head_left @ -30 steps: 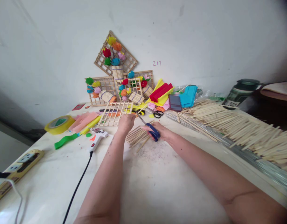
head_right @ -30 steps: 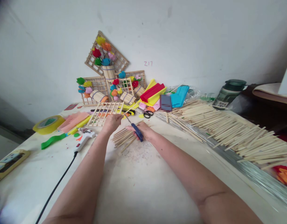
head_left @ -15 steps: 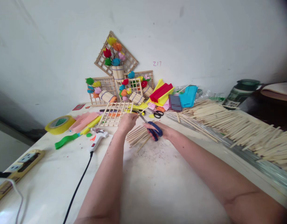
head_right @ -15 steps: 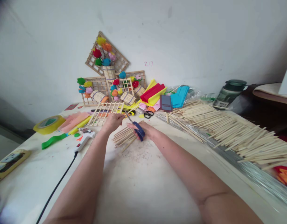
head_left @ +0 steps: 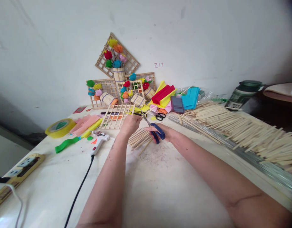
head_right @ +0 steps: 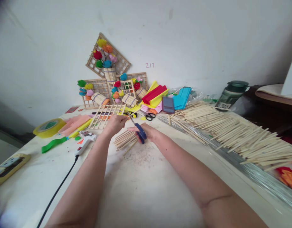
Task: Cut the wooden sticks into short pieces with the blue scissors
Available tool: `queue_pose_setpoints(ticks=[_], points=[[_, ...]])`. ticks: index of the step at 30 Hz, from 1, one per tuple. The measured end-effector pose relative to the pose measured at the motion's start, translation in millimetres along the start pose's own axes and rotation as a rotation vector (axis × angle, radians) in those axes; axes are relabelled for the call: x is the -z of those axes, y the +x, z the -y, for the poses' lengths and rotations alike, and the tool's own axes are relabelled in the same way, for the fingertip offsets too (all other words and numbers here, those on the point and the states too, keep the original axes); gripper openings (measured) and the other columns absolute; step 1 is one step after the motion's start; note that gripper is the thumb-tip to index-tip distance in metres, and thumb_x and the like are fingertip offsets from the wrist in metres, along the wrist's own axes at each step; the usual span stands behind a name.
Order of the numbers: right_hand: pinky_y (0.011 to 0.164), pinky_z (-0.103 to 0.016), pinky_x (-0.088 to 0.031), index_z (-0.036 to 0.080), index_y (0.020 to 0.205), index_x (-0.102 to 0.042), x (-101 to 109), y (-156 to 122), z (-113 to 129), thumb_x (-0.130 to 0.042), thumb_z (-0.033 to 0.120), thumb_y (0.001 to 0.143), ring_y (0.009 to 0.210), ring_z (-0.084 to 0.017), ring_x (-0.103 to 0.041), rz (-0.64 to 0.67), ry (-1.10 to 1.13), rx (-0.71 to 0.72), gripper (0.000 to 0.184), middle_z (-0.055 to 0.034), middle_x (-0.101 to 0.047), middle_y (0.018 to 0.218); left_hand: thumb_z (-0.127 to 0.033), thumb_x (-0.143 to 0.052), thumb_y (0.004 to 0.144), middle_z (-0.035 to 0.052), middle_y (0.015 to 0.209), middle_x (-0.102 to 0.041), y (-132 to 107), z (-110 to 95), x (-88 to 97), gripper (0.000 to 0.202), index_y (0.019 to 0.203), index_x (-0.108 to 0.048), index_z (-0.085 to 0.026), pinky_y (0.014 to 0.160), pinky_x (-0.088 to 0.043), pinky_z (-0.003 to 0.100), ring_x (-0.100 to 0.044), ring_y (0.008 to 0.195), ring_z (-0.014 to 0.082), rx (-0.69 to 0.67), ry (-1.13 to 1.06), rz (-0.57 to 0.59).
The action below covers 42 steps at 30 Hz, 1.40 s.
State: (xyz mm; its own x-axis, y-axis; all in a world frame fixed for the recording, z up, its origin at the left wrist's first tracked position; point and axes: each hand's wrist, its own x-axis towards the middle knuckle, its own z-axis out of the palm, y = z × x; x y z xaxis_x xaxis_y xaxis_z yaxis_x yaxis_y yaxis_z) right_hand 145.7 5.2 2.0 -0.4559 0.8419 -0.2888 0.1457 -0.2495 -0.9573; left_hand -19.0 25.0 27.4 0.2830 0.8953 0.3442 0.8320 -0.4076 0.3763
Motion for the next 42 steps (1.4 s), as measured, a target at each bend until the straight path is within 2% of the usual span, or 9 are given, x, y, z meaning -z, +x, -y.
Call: queue_pose_setpoints(ticks=[8, 19, 26, 34, 39, 42], points=[[0.03, -0.019, -0.036, 0.013, 0.06, -0.05, -3, 5, -7, -0.065, 0.04, 0.064, 0.032, -0.007, -0.043, -0.042, -0.017, 0.052, 0.032, 0.0041, -0.046, 0.044, -0.027, -0.04, 0.078, -0.0001, 0.043, -0.047, -1, 1, 1.2, 0.034, 0.047, -0.049, -0.016, 0.051, -0.026, 0.021, -0.041, 0.046, 0.0089, 0.024, -0.024, 0.005], [0.027, -0.021, -0.036, 0.015, 0.056, -0.047, -5, 9, -13, -0.066, 0.036, 0.063, 0.029, -0.008, -0.04, -0.103, -0.035, 0.018, 0.03, 0.0044, -0.044, 0.04, -0.029, -0.039, 0.078, 0.0004, 0.042, -0.048, -1, 10, -3.0, 0.035, 0.048, -0.053, -0.016, 0.051, -0.027, 0.022, -0.044, 0.048, 0.0107, 0.057, -0.002, 0.0], [0.026, -0.021, -0.034, 0.015, 0.056, -0.048, -6, 11, -16, -0.068, 0.035, 0.06, 0.028, -0.008, -0.039, -0.123, -0.013, 0.004, 0.029, 0.0052, -0.044, 0.039, -0.027, -0.038, 0.078, 0.002, 0.047, -0.053, 0, 13, -5.9, 0.034, 0.051, -0.056, -0.016, 0.052, -0.028, 0.022, -0.046, 0.05, 0.0112, 0.07, 0.039, -0.002], [0.026, -0.021, -0.033, 0.014, 0.056, -0.049, -6, 12, -16, -0.069, 0.034, 0.06, 0.027, -0.008, -0.039, -0.139, -0.014, 0.01, 0.028, 0.0053, -0.044, 0.036, -0.033, -0.039, 0.08, 0.0039, 0.051, -0.057, 1, 22, -10.4, 0.035, 0.059, -0.061, -0.016, 0.054, -0.031, 0.022, -0.05, 0.052, 0.0126, 0.103, 0.07, -0.022], [0.025, -0.021, -0.033, 0.014, 0.054, -0.048, -6, 13, -17, -0.07, 0.035, 0.056, 0.027, -0.009, -0.039, -0.141, -0.011, 0.002, 0.031, 0.0051, -0.043, 0.035, -0.033, -0.042, 0.08, 0.0038, 0.058, -0.061, 1, 24, -12.2, 0.028, 0.079, -0.064, -0.015, 0.057, -0.035, 0.021, -0.054, 0.058, 0.013, 0.136, 0.084, -0.034], [0.025, -0.021, -0.033, 0.014, 0.054, -0.048, -6, 14, -17, -0.071, 0.035, 0.056, 0.027, -0.009, -0.04, -0.151, -0.016, -0.007, 0.031, 0.0051, -0.043, 0.034, -0.035, -0.04, 0.081, 0.0043, 0.062, -0.063, 1, 23, -11.6, 0.031, 0.08, -0.064, -0.016, 0.058, -0.035, 0.021, -0.055, 0.06, 0.0129, 0.14, 0.126, -0.029]])
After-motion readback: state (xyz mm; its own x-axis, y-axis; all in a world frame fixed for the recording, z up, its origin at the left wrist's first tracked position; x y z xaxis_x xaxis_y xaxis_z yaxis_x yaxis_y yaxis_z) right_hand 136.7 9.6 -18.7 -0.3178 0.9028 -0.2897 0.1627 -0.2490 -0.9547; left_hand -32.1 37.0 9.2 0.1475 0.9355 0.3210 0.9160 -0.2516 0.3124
